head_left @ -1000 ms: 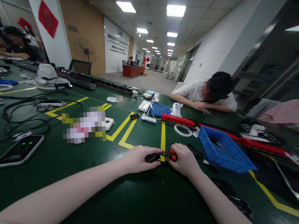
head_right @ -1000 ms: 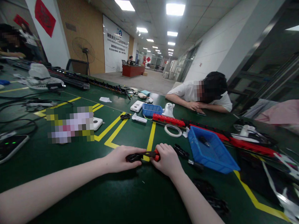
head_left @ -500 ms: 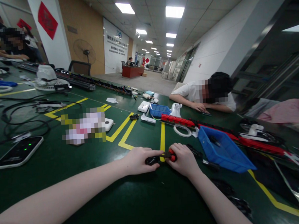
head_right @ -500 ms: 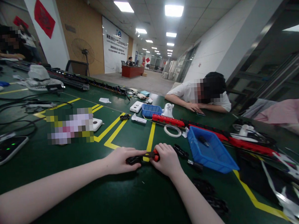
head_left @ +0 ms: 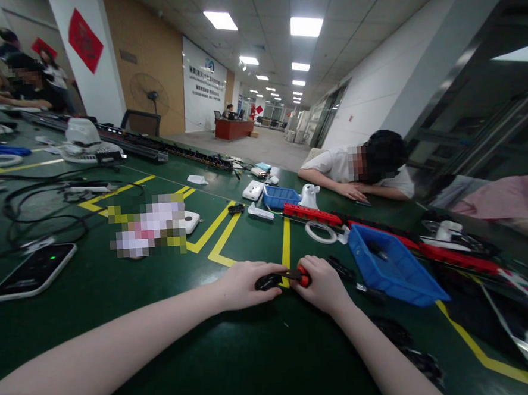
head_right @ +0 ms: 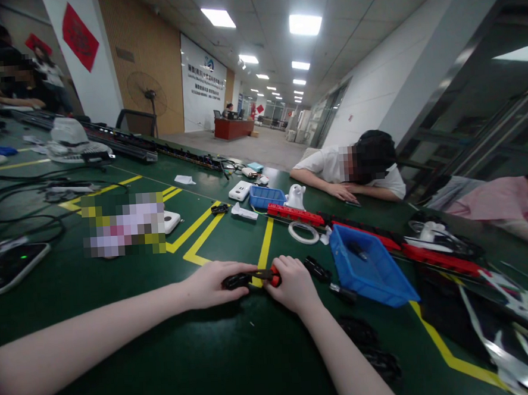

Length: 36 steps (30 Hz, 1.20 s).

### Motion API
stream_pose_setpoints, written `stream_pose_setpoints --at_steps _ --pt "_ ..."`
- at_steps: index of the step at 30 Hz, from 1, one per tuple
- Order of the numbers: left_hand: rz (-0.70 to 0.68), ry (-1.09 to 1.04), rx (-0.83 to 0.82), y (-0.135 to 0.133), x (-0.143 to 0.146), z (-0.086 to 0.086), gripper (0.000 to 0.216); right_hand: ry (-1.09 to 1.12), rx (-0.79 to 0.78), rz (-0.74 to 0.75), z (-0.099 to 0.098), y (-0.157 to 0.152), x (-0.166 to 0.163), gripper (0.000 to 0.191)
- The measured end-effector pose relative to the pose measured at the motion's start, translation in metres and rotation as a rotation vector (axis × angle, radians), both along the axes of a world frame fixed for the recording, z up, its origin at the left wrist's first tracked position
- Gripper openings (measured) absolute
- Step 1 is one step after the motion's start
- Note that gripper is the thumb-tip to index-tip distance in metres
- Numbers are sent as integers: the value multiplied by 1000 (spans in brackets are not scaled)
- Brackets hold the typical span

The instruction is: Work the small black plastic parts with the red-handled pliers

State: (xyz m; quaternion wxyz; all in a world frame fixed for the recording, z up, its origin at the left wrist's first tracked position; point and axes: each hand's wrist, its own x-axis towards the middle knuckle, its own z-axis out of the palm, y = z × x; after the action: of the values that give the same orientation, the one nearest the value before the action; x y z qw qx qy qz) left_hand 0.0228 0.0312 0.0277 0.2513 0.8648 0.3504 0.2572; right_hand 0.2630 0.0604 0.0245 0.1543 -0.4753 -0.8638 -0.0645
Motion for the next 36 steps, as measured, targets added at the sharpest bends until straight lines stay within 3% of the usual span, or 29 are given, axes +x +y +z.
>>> stream_pose_setpoints --at_steps 36 --pt "16 16 -55 1 0 -2 53 -10 37 -1 0 0 0 18"
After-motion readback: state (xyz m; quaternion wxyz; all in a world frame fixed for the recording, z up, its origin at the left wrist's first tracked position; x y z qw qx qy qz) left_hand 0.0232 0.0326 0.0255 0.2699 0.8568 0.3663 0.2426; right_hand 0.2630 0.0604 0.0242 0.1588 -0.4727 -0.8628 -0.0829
